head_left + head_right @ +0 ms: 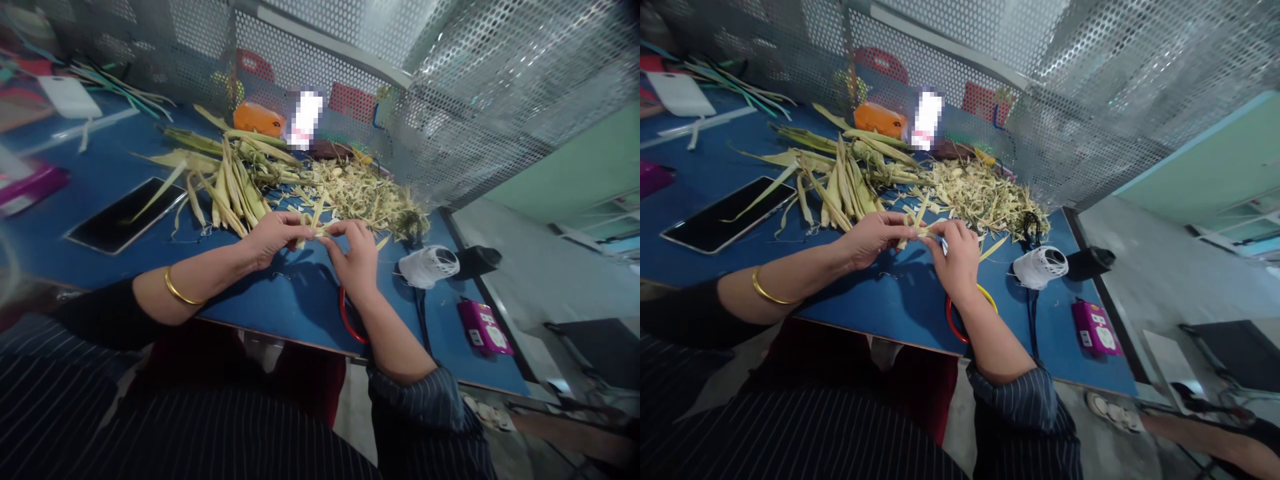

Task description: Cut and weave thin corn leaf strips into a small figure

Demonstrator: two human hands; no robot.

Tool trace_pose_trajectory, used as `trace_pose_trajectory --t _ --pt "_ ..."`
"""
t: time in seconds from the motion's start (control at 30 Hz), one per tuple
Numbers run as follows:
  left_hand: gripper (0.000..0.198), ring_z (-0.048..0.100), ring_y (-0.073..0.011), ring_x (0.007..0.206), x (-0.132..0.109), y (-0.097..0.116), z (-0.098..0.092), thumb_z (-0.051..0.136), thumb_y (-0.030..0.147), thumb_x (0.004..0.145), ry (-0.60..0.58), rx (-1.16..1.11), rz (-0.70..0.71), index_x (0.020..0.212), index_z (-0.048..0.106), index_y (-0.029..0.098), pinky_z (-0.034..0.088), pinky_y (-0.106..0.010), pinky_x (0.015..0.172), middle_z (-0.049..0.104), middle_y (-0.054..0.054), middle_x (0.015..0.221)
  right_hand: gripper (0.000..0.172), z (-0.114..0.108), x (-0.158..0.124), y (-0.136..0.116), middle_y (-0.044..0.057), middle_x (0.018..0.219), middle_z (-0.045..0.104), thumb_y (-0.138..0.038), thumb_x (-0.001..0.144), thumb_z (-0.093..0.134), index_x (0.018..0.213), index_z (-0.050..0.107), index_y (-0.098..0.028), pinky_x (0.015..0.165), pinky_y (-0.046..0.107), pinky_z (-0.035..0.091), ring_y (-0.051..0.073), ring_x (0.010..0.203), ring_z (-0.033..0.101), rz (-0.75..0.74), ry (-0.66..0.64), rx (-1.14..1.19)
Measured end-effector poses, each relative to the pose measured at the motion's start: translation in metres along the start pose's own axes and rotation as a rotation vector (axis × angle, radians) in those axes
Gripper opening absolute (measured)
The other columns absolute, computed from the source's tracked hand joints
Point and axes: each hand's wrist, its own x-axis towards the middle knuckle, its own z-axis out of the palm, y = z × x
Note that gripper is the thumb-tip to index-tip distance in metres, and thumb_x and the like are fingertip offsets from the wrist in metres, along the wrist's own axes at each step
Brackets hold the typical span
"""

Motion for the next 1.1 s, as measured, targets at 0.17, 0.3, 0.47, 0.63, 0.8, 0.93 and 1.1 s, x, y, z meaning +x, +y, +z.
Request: trace_pose_trajectory --t 0.17,0.3,0.47,0.63,0.8,0.93,1.1 --pt "0.013 0.049 -0.0077 0.060 0.002 -0.005 -0.001 0.074 0.025 0.067 -0.054 0.019 0.067 0.076 0.074 0.016 0.038 -0.021 0.053 0.063 -0.002 0.072 0.014 0.002 -0.001 -0.002 0.000 0.078 0.063 -0.034 0.089 0.060 0.081 0.056 -0.023 0.077 0.032 0.041 0.016 0.075 0.058 0.044 -0.030 0.070" --pt "0.016 0.053 -0.0084 0.062 0.003 -0.009 0.000 0.075 0.025 0.066 -0.017 -0.003 0.092 0.078 0.072 0.015 0.044 -0.021 0.056 0.064 -0.001 0.073 0.020 0.004 -0.003 -0.007 -0.001 0.070 0.061 -0.031 0.088 0.059 0.071 0.054 -0.022 0.073 0.031 0.040 0.014 0.067 0.054 0.065 -0.019 0.100" --pt "0.012 0.044 -0.0061 0.052 0.004 -0.012 0.002 0.076 0.025 0.066 0.044 -0.010 0.043 0.069 0.069 0.015 0.033 -0.021 0.045 0.059 0.000 0.063 0.019 0.007 -0.004 -0.011 -0.002 0.064 0.058 -0.033 0.085 0.061 0.071 0.056 -0.021 0.065 0.028 0.041 0.012 0.061 0.050 0.311 -0.144 0.405" --pt "0.013 0.044 -0.0048 0.050 0.004 -0.013 0.005 0.078 0.022 0.065 0.061 -0.142 -0.042 0.068 0.067 0.015 0.026 -0.020 0.042 0.056 0.002 0.061 0.024 0.006 0.001 -0.013 -0.003 0.058 0.056 -0.038 0.079 0.066 0.067 0.058 -0.019 0.060 0.026 0.041 0.011 0.057 0.050 0.557 -0.251 0.741" --pt "0.011 0.055 -0.0062 0.058 0.002 -0.010 0.006 0.076 0.023 0.070 0.052 -0.224 -0.066 0.078 0.071 0.017 0.042 -0.018 0.050 0.064 0.000 0.071 0.024 0.011 0.001 -0.006 -0.002 0.069 0.060 -0.042 0.080 0.066 0.078 0.063 -0.019 0.065 0.026 0.044 0.010 0.060 0.053 0.675 -0.081 0.841" --pt "0.006 0.063 -0.0106 0.067 0.001 -0.008 0.007 0.073 0.019 0.074 -0.018 -0.249 -0.125 0.079 0.071 0.016 0.055 -0.024 0.063 0.066 -0.002 0.075 0.022 0.011 0.000 -0.003 -0.002 0.069 0.058 -0.041 0.086 0.060 0.089 0.066 -0.021 0.068 0.029 0.047 0.012 0.064 0.054 0.577 0.083 0.766" --pt "0.009 0.065 -0.0088 0.061 0.000 -0.005 0.009 0.069 0.011 0.077 -0.020 -0.229 -0.177 0.085 0.068 0.014 0.052 -0.020 0.057 0.068 -0.002 0.076 0.018 0.003 -0.001 -0.014 0.004 0.086 0.062 -0.035 0.087 0.060 0.075 0.062 -0.021 0.078 0.032 0.048 0.017 0.084 0.058 0.206 0.053 0.471"
